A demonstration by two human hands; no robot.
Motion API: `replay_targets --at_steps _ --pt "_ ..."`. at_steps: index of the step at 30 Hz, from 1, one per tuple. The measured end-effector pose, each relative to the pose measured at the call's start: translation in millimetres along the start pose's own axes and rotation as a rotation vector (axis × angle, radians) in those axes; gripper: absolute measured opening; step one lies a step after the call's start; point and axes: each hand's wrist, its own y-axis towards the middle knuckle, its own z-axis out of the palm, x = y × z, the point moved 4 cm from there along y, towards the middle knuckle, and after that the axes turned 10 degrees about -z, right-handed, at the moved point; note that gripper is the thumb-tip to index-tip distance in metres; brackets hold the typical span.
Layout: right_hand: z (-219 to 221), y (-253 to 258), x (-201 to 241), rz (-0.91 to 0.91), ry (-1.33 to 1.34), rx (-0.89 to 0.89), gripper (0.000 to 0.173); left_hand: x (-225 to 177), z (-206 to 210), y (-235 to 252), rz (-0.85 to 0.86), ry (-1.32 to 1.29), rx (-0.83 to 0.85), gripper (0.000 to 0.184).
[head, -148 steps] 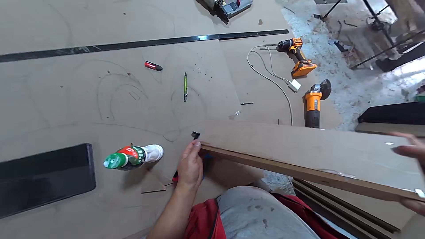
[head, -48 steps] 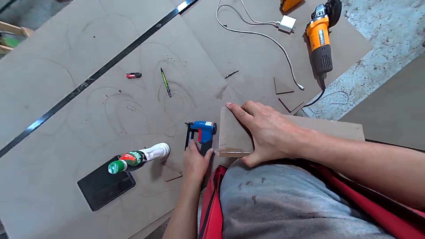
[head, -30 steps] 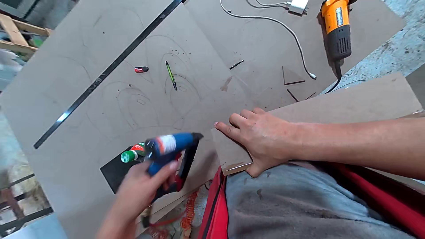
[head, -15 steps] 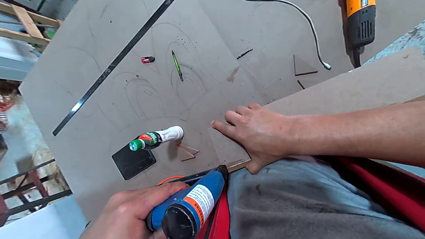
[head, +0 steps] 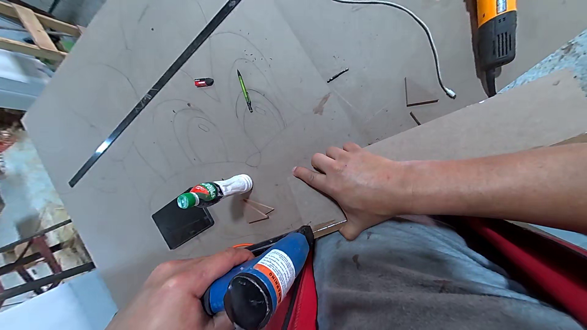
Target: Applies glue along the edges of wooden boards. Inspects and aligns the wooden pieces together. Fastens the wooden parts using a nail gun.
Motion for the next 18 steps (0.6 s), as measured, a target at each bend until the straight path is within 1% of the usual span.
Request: replay_targets --at_steps 18 --pt "-0.1 0.3 -0.1 0.007 0.002 -0.013 0.133 2.9 -2.0 1.9 0.046 -0.035 0.014 0.038"
